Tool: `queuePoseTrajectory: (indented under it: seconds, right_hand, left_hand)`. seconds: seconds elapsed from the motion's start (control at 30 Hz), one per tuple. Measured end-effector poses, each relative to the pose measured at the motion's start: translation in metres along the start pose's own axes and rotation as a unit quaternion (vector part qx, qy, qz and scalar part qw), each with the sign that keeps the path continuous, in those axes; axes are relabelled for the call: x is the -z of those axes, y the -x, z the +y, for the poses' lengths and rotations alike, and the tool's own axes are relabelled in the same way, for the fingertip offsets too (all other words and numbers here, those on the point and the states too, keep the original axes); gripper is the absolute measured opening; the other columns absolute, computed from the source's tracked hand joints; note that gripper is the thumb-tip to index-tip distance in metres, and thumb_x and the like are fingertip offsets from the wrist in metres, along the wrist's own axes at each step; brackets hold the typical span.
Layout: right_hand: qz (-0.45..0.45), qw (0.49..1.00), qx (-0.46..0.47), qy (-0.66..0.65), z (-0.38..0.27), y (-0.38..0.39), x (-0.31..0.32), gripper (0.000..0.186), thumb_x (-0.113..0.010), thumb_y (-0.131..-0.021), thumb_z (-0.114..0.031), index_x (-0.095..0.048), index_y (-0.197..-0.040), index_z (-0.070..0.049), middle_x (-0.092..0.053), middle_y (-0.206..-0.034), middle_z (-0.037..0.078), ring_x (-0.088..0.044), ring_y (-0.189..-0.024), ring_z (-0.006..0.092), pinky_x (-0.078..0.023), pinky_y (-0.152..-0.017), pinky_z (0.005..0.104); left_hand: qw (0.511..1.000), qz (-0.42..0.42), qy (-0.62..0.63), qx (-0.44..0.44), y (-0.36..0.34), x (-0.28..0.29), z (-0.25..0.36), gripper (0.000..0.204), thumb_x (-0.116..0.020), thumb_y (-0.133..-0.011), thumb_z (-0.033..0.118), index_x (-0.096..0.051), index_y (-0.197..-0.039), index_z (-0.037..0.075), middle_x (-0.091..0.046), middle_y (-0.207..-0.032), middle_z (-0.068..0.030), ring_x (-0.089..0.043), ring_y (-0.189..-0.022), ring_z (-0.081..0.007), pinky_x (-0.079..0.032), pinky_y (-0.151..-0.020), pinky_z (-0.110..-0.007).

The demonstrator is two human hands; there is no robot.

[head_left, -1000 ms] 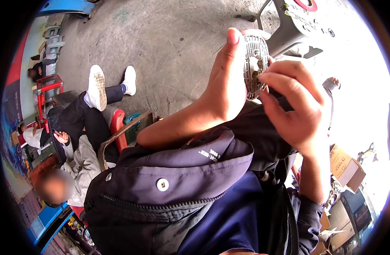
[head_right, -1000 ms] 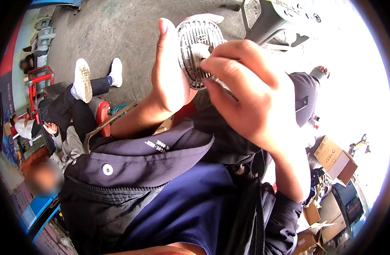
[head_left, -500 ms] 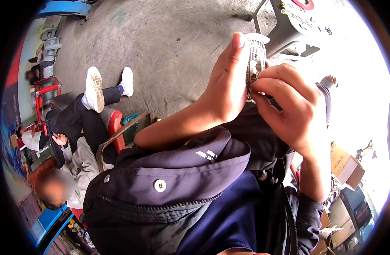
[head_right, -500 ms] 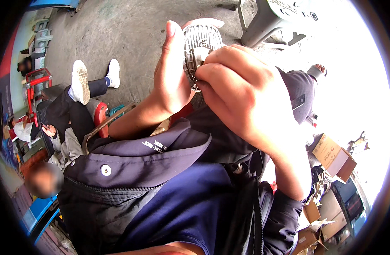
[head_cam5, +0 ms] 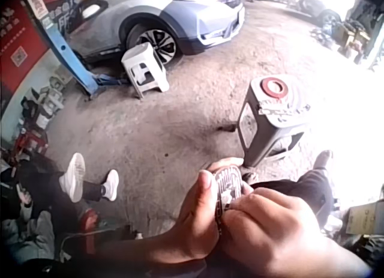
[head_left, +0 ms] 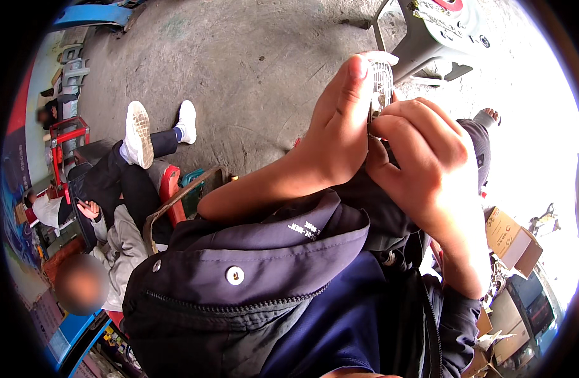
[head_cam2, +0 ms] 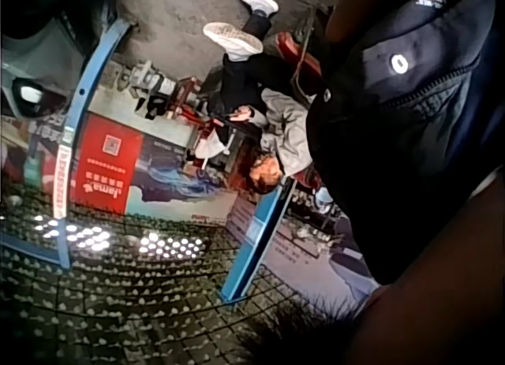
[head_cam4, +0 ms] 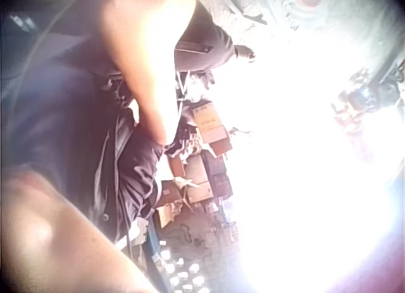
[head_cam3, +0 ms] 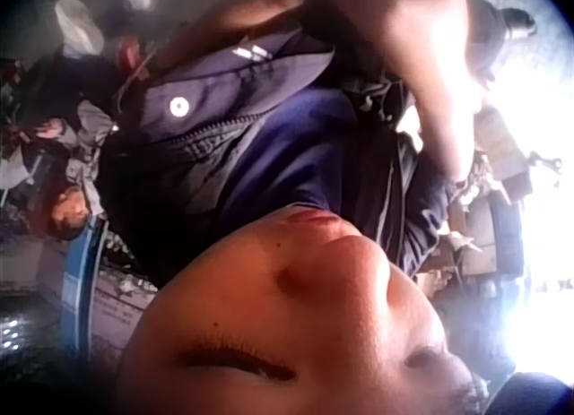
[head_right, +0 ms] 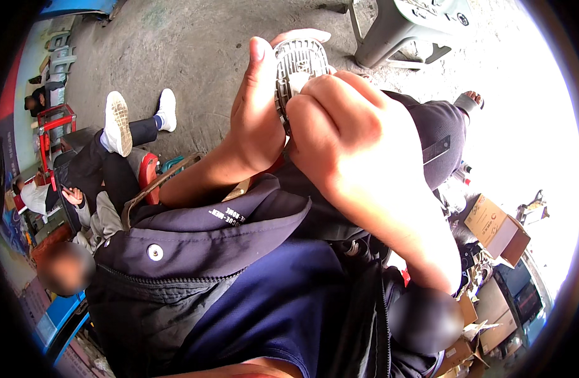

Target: The person holds a circular metal car part and uses a small metal tool to scrape and clean its surface. They then apply red tape around the edge of the part.

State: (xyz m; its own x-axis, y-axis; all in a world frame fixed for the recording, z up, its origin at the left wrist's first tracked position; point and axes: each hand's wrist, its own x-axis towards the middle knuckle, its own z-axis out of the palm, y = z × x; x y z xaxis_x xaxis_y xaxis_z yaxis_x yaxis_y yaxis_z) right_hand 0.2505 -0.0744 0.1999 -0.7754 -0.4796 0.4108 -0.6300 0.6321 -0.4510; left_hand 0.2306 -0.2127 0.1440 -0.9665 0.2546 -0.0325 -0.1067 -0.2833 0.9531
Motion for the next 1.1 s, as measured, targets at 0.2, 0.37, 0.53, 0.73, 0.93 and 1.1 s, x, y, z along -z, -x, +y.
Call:
queuePoseTrajectory:
  seconds: [0.2, 0.37, 0.53, 0.73, 0.93, 1.1]
  right_hand:
    - [-0.002, 1.0, 0.012, -0.005, 0.003, 0.001, -0.002, 0.031, -0.075, -0.056, 0.003, -0.061, -0.083, 0.0, -0.063, -0.084, 0.011, -0.065, -0.075, 0.0291, -0.055, -0.065, 0.0359]
    - [0.043, 0.997, 0.065, 0.012, 0.008, 0.001, -0.008, 0.026, -0.068, -0.054, -0.003, -0.056, -0.077, 0.0, -0.056, -0.077, 0.009, -0.059, -0.067, 0.0253, -0.051, -0.057, 0.0333]
    - [0.093, 0.987, 0.124, 0.046, 0.012, 0.004, -0.015, 0.028, -0.064, -0.053, -0.005, -0.059, -0.079, 0.003, -0.056, -0.078, 0.01, -0.057, -0.064, 0.0222, -0.05, -0.053, 0.0307]
    - [0.143, 0.981, 0.094, 0.089, 0.018, 0.001, 0.002, 0.026, -0.067, -0.058, 0.007, -0.063, -0.083, 0.005, -0.063, -0.082, 0.014, -0.064, -0.069, 0.0243, -0.055, -0.062, 0.0314]
    - [0.18, 0.981, -0.049, 0.051, 0.03, -0.003, 0.021, 0.02, -0.065, -0.077, 0.009, -0.067, -0.095, 0.0, -0.067, -0.097, 0.012, -0.067, -0.082, 0.0238, -0.054, -0.073, 0.0315]
    - [0.112, 0.976, -0.186, 0.02, 0.04, 0.004, 0.003, 0.018, -0.06, -0.082, 0.003, -0.065, -0.098, -0.005, -0.064, -0.098, 0.009, -0.065, -0.087, 0.0272, -0.052, -0.075, 0.0334]
  left_hand:
    - [1.0, 0.002, -0.008, -0.001, 0.002, -0.001, -0.001, 0.064, -0.015, -0.104, 0.05, -0.05, -0.127, 0.001, -0.058, -0.095, -0.006, -0.055, -0.086, -0.0129, -0.045, -0.08, -0.027]
    - [1.0, -0.001, -0.009, 0.008, 0.001, -0.003, 0.002, 0.065, -0.012, -0.105, 0.047, -0.05, -0.127, 0.0, -0.058, -0.098, -0.0057, -0.055, -0.087, -0.0127, -0.045, -0.082, -0.028]
    - [1.0, -0.018, -0.004, 0.019, 0.001, 0.0, 0.008, 0.064, -0.012, -0.105, 0.045, -0.05, -0.126, -0.001, -0.06, -0.093, -0.0059, -0.056, -0.085, -0.013, -0.046, -0.08, -0.028]
    - [0.995, -0.039, 0.02, 0.093, 0.003, -0.003, 0.015, 0.069, -0.017, -0.102, 0.056, -0.05, -0.126, 0.0, -0.063, -0.091, -0.0092, -0.061, -0.074, -0.0169, -0.051, -0.067, -0.029]
    - [0.956, -0.073, 0.259, 0.119, -0.005, 0.011, 0.013, 0.083, -0.016, -0.095, 0.069, -0.043, -0.134, 0.001, -0.065, -0.102, -0.0245, -0.068, -0.083, -0.0355, -0.058, -0.066, -0.041]
    - [0.925, -0.074, 0.357, 0.111, -0.007, 0.011, 0.019, 0.077, -0.02, -0.095, 0.069, -0.041, -0.134, 0.006, -0.061, -0.109, -0.0284, -0.067, -0.089, -0.0403, -0.057, -0.07, -0.045]
